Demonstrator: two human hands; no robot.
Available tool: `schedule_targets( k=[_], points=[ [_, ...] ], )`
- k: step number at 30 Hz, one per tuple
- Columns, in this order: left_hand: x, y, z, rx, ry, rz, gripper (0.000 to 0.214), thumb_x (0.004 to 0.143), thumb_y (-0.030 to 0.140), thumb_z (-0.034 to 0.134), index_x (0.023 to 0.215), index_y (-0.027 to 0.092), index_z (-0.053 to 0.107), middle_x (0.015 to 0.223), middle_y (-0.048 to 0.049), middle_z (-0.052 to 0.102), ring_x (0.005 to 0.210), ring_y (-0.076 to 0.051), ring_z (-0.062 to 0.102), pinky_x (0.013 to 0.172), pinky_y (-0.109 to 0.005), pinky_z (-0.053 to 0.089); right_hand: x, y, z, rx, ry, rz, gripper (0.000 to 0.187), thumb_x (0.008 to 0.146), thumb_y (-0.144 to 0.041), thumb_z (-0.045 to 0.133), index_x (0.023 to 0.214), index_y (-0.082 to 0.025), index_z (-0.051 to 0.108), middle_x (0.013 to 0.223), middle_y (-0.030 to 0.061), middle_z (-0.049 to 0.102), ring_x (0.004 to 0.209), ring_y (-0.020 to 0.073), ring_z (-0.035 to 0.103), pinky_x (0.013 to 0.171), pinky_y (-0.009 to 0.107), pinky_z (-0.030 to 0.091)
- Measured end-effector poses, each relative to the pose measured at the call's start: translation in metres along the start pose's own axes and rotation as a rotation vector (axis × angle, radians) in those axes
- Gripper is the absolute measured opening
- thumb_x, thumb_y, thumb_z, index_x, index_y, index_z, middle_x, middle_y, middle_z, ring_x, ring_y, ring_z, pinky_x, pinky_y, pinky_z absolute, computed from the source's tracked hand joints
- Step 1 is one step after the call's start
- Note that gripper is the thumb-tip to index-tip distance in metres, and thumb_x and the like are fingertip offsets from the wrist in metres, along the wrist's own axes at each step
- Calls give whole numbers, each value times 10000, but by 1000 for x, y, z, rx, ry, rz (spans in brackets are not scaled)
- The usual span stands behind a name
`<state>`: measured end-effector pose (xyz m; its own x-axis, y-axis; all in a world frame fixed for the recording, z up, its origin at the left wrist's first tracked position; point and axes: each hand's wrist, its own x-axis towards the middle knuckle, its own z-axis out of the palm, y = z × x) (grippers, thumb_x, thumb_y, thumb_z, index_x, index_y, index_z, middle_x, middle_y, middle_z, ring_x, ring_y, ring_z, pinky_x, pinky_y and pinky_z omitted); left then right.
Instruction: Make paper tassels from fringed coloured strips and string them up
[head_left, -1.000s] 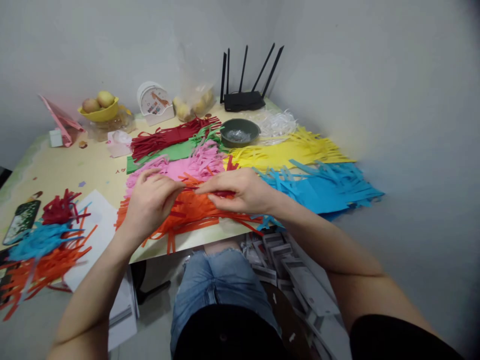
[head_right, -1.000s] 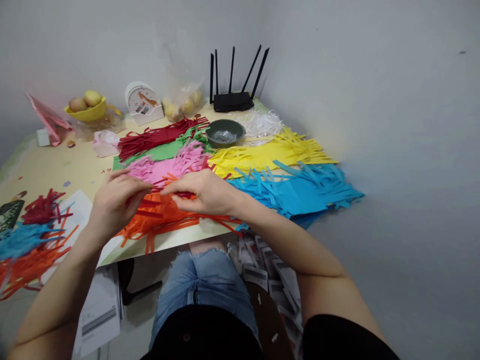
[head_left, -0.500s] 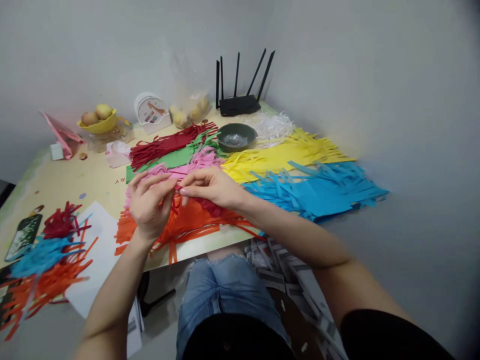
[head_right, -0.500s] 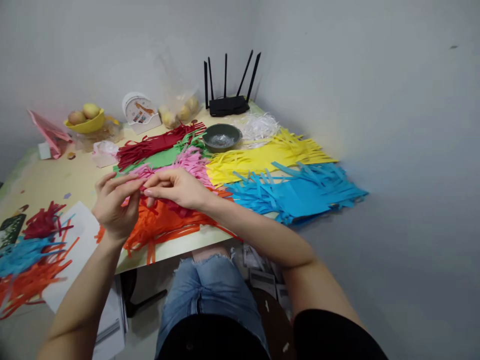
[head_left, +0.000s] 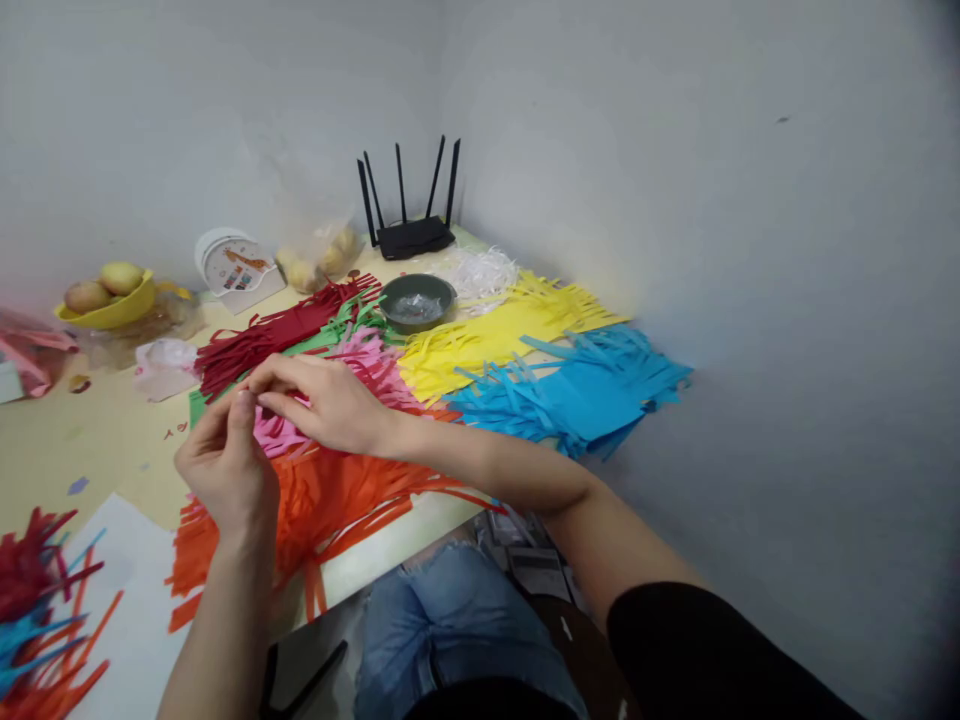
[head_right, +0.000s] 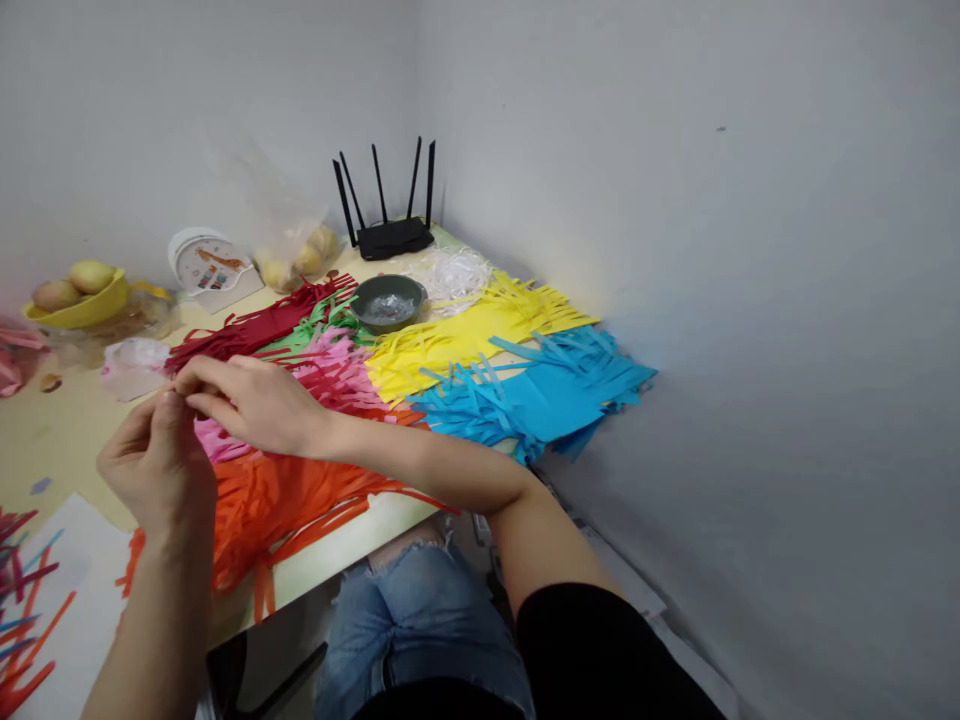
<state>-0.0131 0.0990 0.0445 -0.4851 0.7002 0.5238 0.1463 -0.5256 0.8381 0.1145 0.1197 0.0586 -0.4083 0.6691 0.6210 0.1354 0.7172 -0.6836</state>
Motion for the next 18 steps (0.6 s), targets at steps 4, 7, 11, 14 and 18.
schedule_targets(
  k=[4,7,11,14,18],
  points=[
    [26,-8,-9,-78,150,171,151,742,312,804,763,169,762,733,-5,739,715,-155,687,744,-313,554,22,57,-38,-333,-81,-52,238,1019,-284,535,1111,-153,711,1129,69,757,1048,180,634,1018,303,443],
    [45,-11,-28,-223,103,6,327,588,418,933,775,216,755,601,56,637,591,-116,602,724,-326,588,41,121,-99,-679,-49,360,327,1045,-261,445,1179,-125,709,1206,96,738,1092,175,658,983,267,457],
    [49,-15,-41,-183,90,-194,457,434,461,994,772,237,783,550,68,588,539,-87,531,647,-273,596,45,196,-158,-938,-165,772,310,1006,-181,483,1115,-27,730,1166,222,724,1147,258,668,1023,347,473],
    [43,-18,-38,-137,59,-289,462,470,449,984,839,228,817,626,43,653,586,-79,579,652,-222,585,37,231,-164,-977,-249,863,276,986,-290,603,1152,-89,693,1184,151,706,1112,233,674,1006,421,526],
    [38,-23,-35,-131,9,-348,417,534,352,961,904,211,828,730,11,711,676,-78,632,699,-180,568,31,256,-153,-1018,-303,922,372,958,-369,657,1230,-116,640,1262,127,651,1136,232,653,987,450,553]
  ],
)
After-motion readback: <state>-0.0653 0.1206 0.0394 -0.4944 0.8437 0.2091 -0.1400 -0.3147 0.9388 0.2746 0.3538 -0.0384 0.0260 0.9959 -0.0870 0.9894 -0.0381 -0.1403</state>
